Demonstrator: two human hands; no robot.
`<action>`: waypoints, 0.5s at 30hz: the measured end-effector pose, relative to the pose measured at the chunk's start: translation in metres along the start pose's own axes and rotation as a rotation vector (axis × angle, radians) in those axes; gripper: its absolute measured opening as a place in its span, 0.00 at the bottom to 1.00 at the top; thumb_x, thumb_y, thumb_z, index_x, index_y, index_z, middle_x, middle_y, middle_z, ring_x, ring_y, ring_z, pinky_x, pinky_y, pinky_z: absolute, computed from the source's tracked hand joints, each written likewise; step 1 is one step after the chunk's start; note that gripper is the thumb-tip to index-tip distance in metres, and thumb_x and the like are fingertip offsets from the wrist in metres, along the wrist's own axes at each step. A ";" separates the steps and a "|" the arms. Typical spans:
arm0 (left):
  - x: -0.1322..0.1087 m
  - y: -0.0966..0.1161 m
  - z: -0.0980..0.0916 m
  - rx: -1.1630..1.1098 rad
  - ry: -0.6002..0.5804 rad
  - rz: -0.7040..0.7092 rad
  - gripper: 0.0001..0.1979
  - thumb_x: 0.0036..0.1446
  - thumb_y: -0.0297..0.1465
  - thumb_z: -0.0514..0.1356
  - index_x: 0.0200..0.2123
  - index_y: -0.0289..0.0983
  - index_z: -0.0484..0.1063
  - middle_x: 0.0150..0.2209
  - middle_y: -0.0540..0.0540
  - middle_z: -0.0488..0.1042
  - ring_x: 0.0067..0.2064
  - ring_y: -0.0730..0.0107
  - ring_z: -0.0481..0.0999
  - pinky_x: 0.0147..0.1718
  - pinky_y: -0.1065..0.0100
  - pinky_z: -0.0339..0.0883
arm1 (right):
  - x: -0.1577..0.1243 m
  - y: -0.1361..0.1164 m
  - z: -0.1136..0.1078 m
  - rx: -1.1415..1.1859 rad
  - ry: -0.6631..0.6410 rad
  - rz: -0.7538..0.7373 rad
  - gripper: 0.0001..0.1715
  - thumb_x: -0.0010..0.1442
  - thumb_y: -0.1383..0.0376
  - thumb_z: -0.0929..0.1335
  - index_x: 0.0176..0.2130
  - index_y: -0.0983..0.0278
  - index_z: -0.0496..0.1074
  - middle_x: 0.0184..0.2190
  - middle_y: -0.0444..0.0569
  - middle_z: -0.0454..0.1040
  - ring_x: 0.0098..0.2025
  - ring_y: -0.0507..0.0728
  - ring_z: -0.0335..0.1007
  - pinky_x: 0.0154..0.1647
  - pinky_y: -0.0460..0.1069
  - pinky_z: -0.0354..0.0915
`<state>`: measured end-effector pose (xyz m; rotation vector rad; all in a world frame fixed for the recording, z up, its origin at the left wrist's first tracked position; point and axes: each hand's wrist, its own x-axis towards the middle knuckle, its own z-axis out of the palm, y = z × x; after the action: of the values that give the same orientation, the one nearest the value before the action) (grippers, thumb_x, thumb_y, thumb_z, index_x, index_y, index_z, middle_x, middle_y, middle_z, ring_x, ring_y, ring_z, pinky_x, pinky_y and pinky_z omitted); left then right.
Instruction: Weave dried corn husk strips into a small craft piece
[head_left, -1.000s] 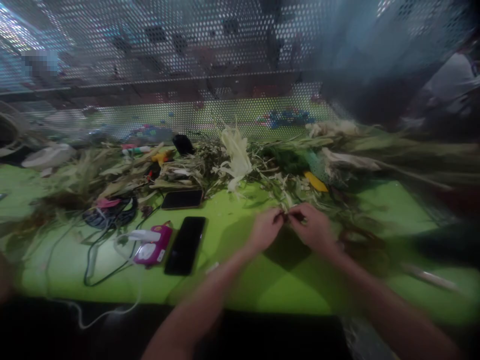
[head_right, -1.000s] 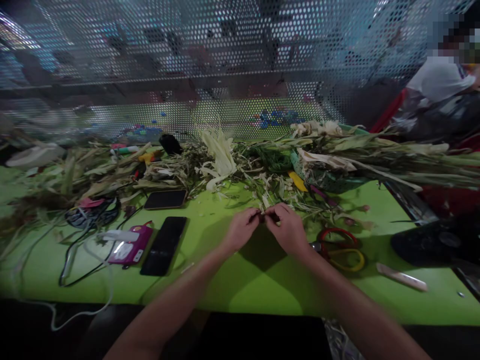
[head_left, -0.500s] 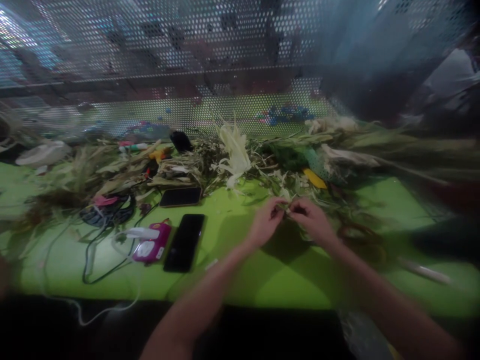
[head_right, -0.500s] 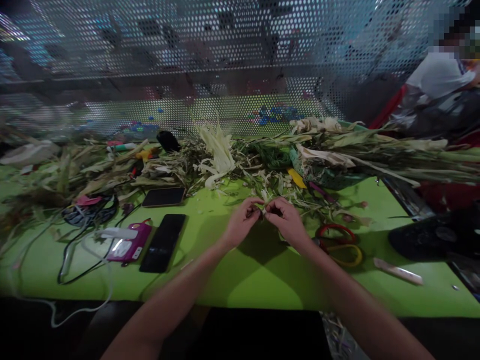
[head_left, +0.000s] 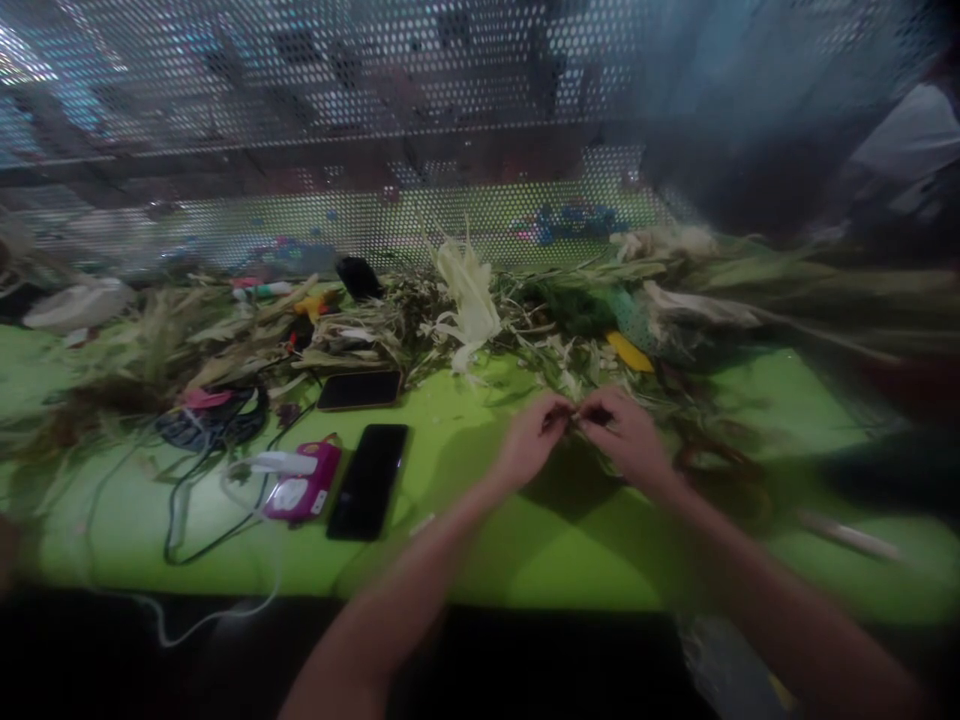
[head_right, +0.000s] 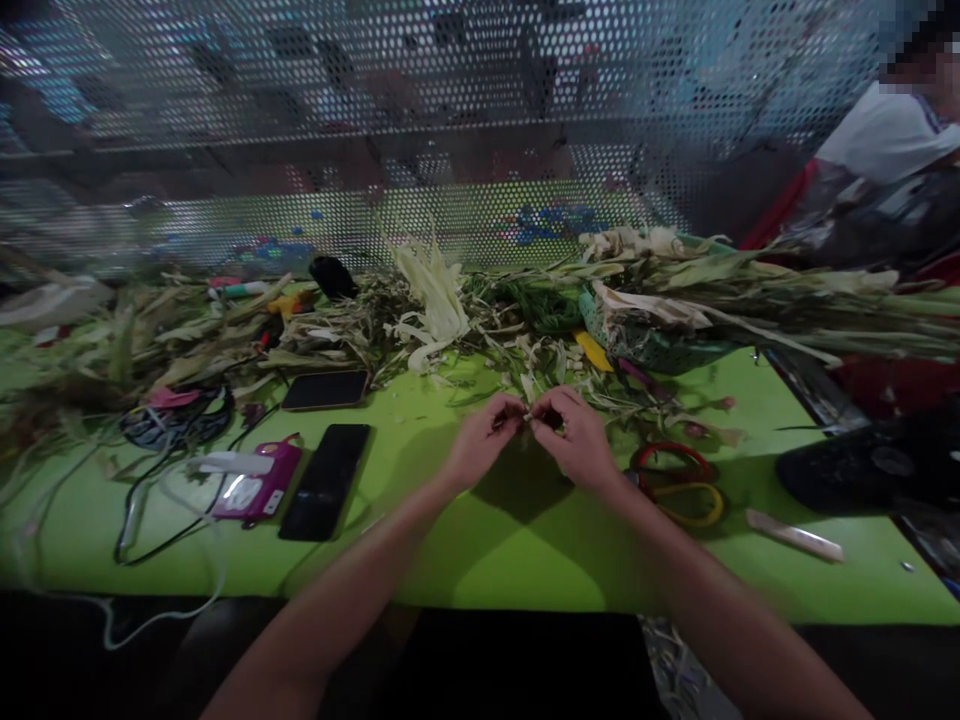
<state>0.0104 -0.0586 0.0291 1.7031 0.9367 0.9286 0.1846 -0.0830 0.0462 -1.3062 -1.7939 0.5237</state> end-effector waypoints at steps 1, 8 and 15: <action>0.000 0.001 0.000 -0.004 -0.001 -0.009 0.07 0.58 0.24 0.54 0.39 0.37 0.69 0.36 0.47 0.73 0.40 0.69 0.70 0.42 0.67 0.63 | 0.000 0.000 0.000 -0.018 0.011 -0.009 0.02 0.56 0.69 0.67 0.32 0.61 0.69 0.32 0.46 0.70 0.34 0.55 0.66 0.34 0.49 0.62; 0.003 0.004 0.000 -0.160 -0.022 -0.106 0.02 0.58 0.26 0.56 0.36 0.36 0.66 0.35 0.48 0.70 0.38 0.71 0.68 0.41 0.68 0.62 | -0.004 -0.003 0.001 -0.156 0.063 -0.080 0.04 0.60 0.68 0.66 0.37 0.60 0.70 0.35 0.48 0.72 0.33 0.55 0.68 0.33 0.50 0.65; 0.003 0.001 0.005 -0.358 -0.006 -0.236 0.04 0.60 0.30 0.57 0.34 0.35 0.67 0.32 0.50 0.68 0.36 0.74 0.66 0.38 0.70 0.61 | -0.008 -0.001 0.003 -0.247 0.122 -0.208 0.07 0.60 0.70 0.66 0.36 0.59 0.73 0.35 0.48 0.74 0.38 0.57 0.71 0.37 0.50 0.68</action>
<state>0.0162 -0.0584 0.0289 1.2642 0.8848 0.8724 0.1821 -0.0898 0.0422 -1.2653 -1.9079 0.1080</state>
